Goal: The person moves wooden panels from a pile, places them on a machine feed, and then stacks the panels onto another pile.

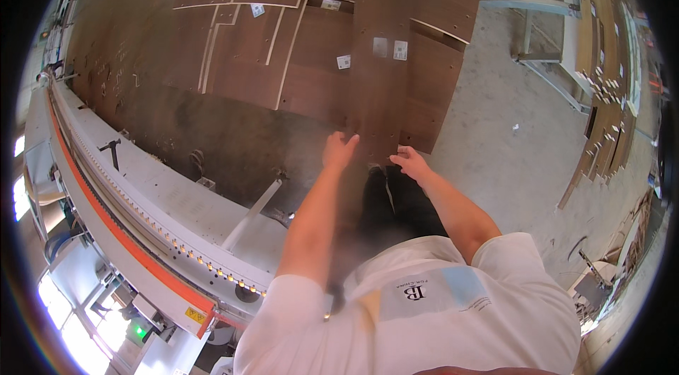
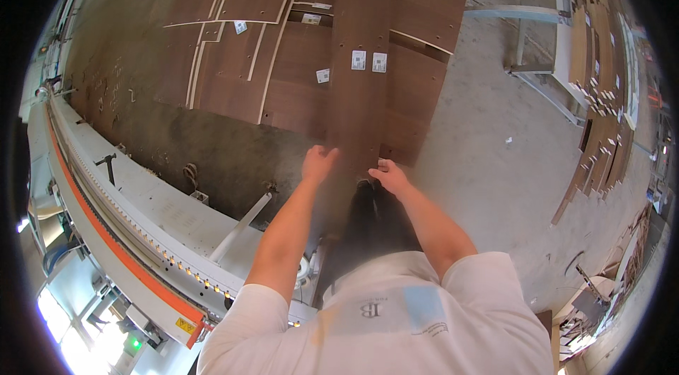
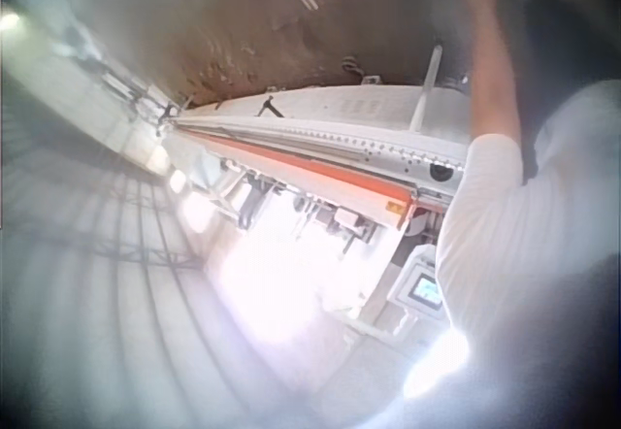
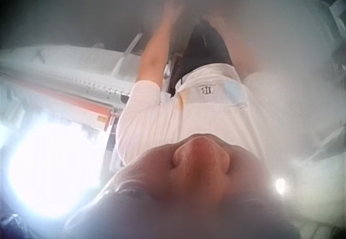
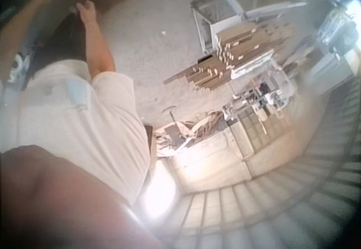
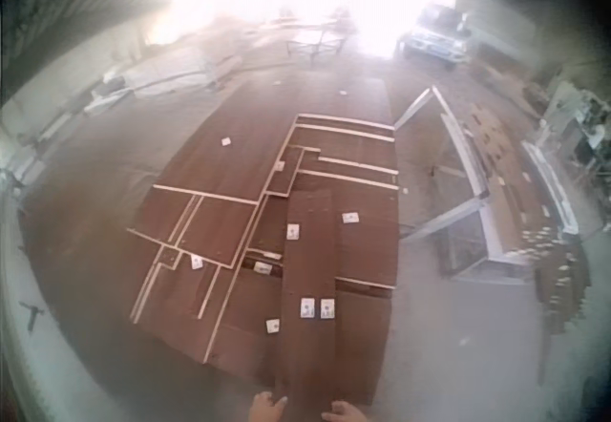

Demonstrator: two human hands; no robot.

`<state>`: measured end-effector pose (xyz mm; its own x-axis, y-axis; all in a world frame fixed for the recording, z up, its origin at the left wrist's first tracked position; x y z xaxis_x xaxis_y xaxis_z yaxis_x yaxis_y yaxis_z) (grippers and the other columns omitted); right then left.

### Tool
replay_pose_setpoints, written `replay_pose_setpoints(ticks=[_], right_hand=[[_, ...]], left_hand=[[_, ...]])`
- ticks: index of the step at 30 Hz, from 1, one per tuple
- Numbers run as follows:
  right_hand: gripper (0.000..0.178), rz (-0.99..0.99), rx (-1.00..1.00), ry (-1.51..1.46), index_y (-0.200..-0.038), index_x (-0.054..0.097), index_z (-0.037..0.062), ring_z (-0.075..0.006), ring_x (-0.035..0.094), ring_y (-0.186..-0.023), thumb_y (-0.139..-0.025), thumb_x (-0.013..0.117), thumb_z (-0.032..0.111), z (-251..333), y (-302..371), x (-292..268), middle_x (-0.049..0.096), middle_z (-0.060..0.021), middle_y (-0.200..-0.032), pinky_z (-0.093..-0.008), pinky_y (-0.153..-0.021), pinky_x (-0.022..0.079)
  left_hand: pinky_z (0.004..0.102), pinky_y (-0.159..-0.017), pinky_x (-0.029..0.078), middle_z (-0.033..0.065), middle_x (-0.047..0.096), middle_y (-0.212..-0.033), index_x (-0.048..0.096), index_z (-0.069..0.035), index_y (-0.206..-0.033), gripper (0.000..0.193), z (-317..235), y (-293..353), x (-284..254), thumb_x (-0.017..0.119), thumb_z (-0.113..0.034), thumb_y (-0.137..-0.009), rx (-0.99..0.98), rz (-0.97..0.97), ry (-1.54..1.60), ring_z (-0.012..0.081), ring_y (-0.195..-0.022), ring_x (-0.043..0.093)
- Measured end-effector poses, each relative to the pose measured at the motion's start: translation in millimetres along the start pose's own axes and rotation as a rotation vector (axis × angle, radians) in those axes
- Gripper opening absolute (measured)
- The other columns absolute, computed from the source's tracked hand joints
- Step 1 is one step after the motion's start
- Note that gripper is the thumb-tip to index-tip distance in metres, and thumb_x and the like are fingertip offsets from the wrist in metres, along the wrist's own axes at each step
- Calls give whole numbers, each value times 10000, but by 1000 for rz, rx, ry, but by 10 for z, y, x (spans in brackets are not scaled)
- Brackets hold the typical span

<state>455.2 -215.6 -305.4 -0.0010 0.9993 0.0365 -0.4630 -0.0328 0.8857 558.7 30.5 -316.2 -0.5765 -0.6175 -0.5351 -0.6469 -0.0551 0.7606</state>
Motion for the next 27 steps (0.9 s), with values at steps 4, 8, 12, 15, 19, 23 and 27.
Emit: replay_pose_setpoints(ticks=[4,8,12,15,19,23,27], right_hand=[[614,11,45,19,-1373,530,57,-174,599,-1116,-894,738,379,-294,-112,-45,628,-93,-1242,-308,-829,499],[652,48,61,-71,-1433,471,119,-224,532,-1248,-908,701,430,-258,-169,-1,557,-78,-1371,-390,-957,454],[716,119,79,-139,-1497,391,128,-283,435,-1371,-936,652,489,-200,-100,62,485,-101,-1470,-502,-1095,345],[745,101,89,-180,-1522,366,126,-296,431,-1377,-945,625,519,-193,-96,61,467,-106,-1497,-511,-1106,334],[756,35,118,-239,-1521,372,123,-284,414,-1394,-955,566,585,-258,-92,16,454,-102,-1513,-517,-1114,327],[685,131,40,-409,-1433,494,114,-239,493,-1307,-955,552,601,21,278,34,554,-83,-1401,-445,-1049,397],[590,153,-130,-244,-1353,587,83,-203,621,-1118,-951,611,515,16,548,-54,663,-71,-1235,-345,-963,467]], left_hand=[[434,-1016,472,200,588,-1304,518,2,-1337,804,-2,23,215,797,-496,-771,156,-153,129,359,-1220,579],[430,-1042,457,226,564,-1339,488,39,-1350,894,-17,53,364,830,-495,-720,61,-88,242,387,-1261,545],[440,-1041,459,253,555,-1367,424,65,-1382,955,-28,148,547,855,-434,-690,244,-189,121,395,-1275,545],[448,-997,489,244,601,-1310,422,47,-1386,939,-79,188,789,857,-425,-701,224,-184,179,394,-1200,600],[439,-954,514,226,654,-1220,454,12,-1358,843,-386,444,669,856,-378,-729,202,-75,321,374,-1133,642],[440,-942,514,221,666,-1181,514,0,-1299,751,-551,777,695,845,-377,-740,310,22,447,371,-1116,647],[427,-1034,456,236,519,-1401,410,7,-1447,716,-799,1186,684,728,-293,-880,566,-19,-37,374,-1258,545]])
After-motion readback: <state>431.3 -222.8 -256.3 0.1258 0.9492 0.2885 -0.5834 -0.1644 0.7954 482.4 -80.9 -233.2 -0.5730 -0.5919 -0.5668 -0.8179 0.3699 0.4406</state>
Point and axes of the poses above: each hand's wrist, its own y-axis away from the middle knuckle, its own x-axis out of the palm, z = x × y, the point moved 4 cm from there along -y, towards the middle knuckle
